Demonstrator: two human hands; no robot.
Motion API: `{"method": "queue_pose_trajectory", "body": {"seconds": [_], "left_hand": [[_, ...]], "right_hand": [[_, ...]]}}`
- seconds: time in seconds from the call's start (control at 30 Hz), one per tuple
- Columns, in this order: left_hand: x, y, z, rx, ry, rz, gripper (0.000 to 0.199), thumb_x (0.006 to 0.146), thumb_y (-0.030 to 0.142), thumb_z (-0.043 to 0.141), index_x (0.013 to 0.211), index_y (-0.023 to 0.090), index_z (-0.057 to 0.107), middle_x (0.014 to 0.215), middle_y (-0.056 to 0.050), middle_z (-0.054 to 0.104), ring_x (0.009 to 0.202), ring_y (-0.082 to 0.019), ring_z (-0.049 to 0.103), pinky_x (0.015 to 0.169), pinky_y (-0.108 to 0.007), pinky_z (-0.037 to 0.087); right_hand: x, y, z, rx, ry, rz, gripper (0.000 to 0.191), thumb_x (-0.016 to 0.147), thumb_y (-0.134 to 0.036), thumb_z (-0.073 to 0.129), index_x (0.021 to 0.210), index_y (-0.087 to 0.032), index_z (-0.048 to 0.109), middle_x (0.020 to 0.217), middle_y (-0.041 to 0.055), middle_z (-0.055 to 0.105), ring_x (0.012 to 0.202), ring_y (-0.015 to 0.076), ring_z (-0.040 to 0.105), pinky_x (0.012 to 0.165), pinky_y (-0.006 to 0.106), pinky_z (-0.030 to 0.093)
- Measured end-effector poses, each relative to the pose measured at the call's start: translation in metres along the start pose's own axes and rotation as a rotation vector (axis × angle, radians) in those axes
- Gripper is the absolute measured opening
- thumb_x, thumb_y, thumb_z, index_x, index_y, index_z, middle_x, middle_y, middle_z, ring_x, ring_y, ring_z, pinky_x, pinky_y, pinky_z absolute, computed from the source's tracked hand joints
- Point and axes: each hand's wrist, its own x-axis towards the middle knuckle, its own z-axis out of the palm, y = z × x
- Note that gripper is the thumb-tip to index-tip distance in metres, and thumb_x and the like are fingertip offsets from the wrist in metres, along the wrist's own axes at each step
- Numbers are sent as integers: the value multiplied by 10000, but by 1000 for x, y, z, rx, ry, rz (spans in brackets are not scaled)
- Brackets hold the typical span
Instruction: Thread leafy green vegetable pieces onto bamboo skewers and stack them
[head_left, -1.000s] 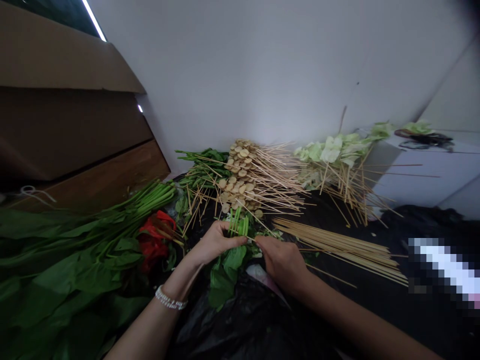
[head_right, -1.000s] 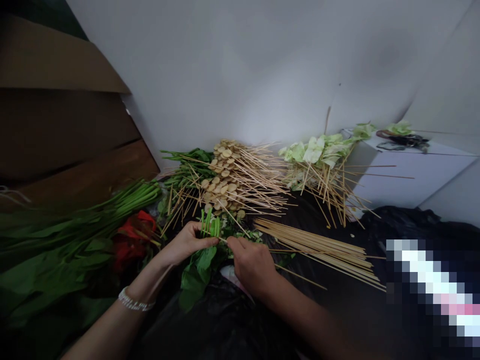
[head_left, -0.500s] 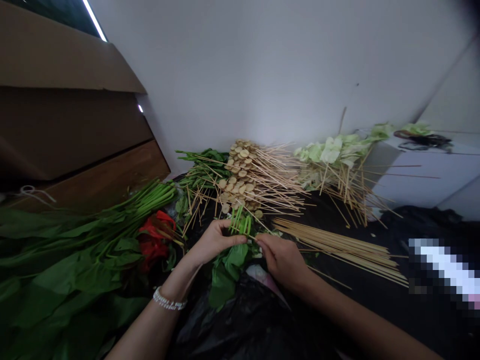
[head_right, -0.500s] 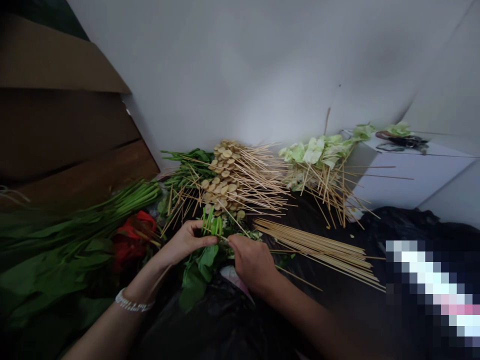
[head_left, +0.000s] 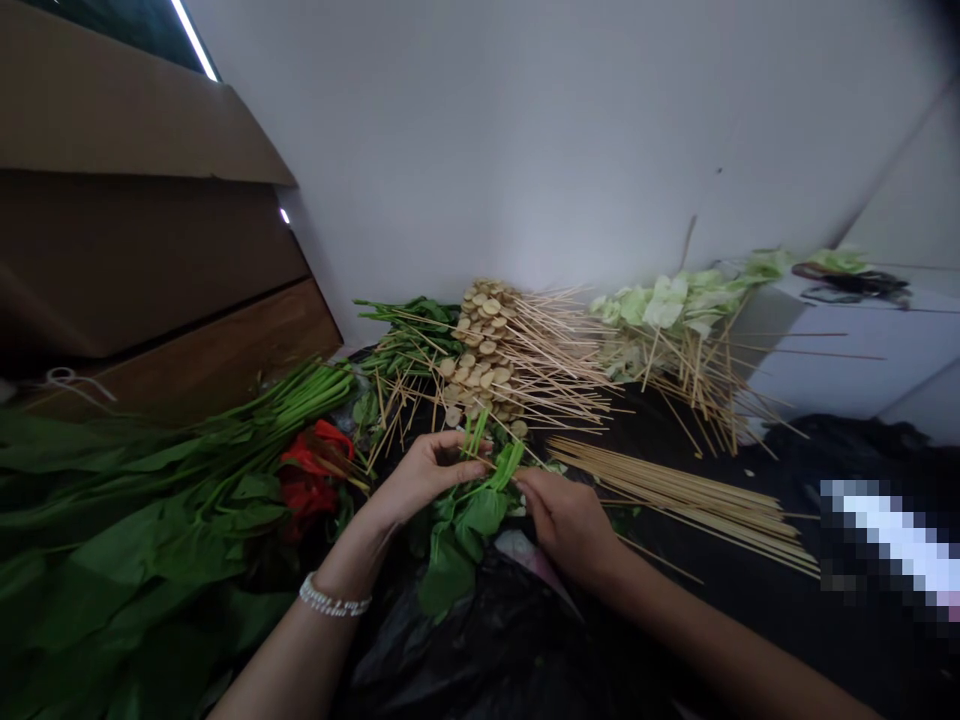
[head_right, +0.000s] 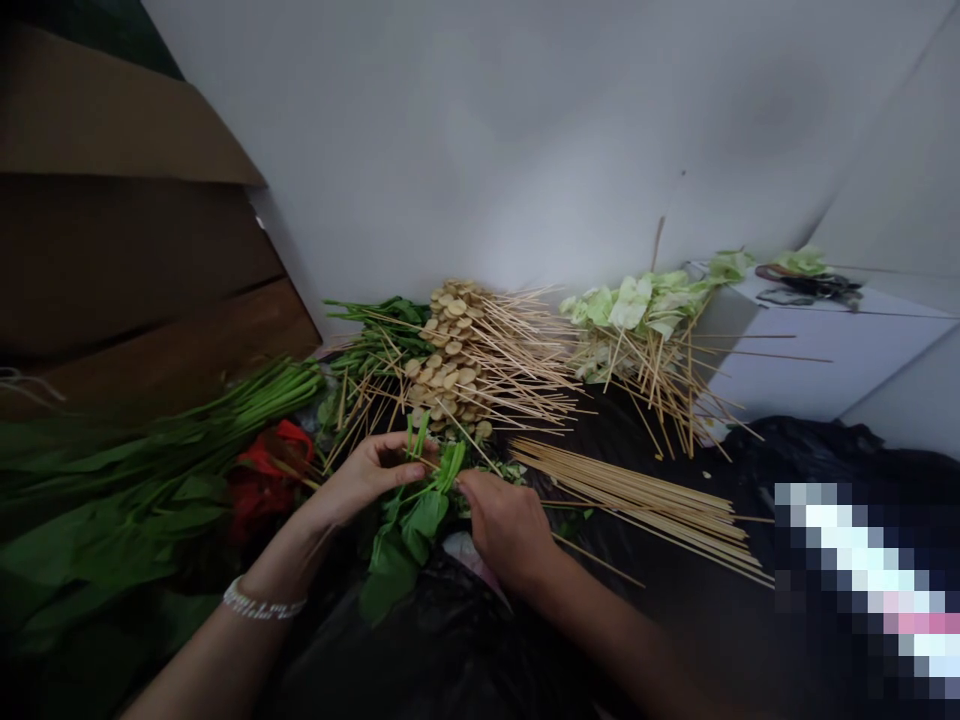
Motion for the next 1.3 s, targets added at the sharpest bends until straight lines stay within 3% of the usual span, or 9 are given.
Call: {"method": "queue_pose_trajectory", "body": {"seconds": [0.17, 0.27, 0.43, 0.6, 0.7, 0.87, 0.97, 1.17, 1.3], "left_hand": [[1, 0, -4, -59, 106, -12, 221, 608, 290, 843, 726, 153, 715, 721, -10, 729, 632, -113, 632, 652, -213, 489], [1, -4, -4, -20, 90, -17, 214, 621, 297, 836, 723, 147, 722, 716, -13, 724, 629, -109, 623, 634, -207, 481], [2, -7, -5, 23, 81, -14, 222, 626, 317, 832, 738, 150, 738, 741, -28, 733, 655, -129, 636, 655, -234, 494], [3, -7, -6, 65, 39, -7, 219, 641, 321, 824, 745, 144, 748, 743, -33, 737, 650, -123, 633, 660, -229, 487], [3, -7, -5, 47, 36, -9, 212, 657, 319, 816, 735, 139, 736, 733, -28, 732, 643, -116, 628, 649, -221, 481], [1, -8, 5, 3, -35, 10, 385, 625, 275, 837, 963, 147, 706, 864, -31, 739, 761, -139, 660, 755, -251, 505], [0, -10, 11, 36, -44, 12, 500, 578, 231, 861, 1028, 147, 662, 831, -16, 729, 746, -141, 658, 744, -257, 512], [-1, -7, 10, 110, -59, 16, 270, 627, 243, 824, 836, 126, 698, 793, -20, 719, 705, -119, 630, 698, -224, 495], [-3, -4, 8, 103, -71, -5, 232, 627, 222, 813, 796, 126, 688, 732, 2, 692, 648, -97, 596, 662, -208, 473]], "right_hand": [[0, 2, 0, 14, -10, 25, 274, 963, -197, 369, 966, -195, 643, 922, 63, 720, 866, 169, 671, 785, 248, 471], [-1, 2, 1, -29, -9, 8, 283, 955, -181, 360, 992, -183, 640, 935, 80, 717, 894, 186, 669, 799, 264, 468], [-1, 1, -1, -6, -80, 53, 285, 965, -205, 352, 933, -188, 635, 796, 46, 693, 742, 169, 653, 685, 247, 451], [-2, 3, -1, -103, -58, -6, 303, 926, -132, 349, 994, -182, 640, 889, 77, 705, 834, 192, 655, 716, 259, 444], [0, 3, -2, -6, -58, 27, 274, 938, -163, 373, 949, -191, 645, 854, 54, 708, 802, 173, 655, 713, 243, 447], [2, -1, -2, 63, -43, 44, 265, 951, -200, 392, 908, -204, 654, 897, 46, 722, 823, 173, 669, 746, 249, 459], [1, -2, 0, 26, -27, 15, 266, 947, -198, 395, 921, -198, 659, 924, 60, 727, 841, 186, 678, 754, 259, 473], [-1, -2, 0, 19, -50, -3, 268, 927, -160, 399, 969, -199, 661, 982, 70, 727, 904, 192, 680, 810, 269, 492], [0, -1, -1, 56, -94, -5, 290, 906, -124, 398, 999, -214, 658, 967, 59, 723, 944, 183, 667, 849, 269, 487]]}}
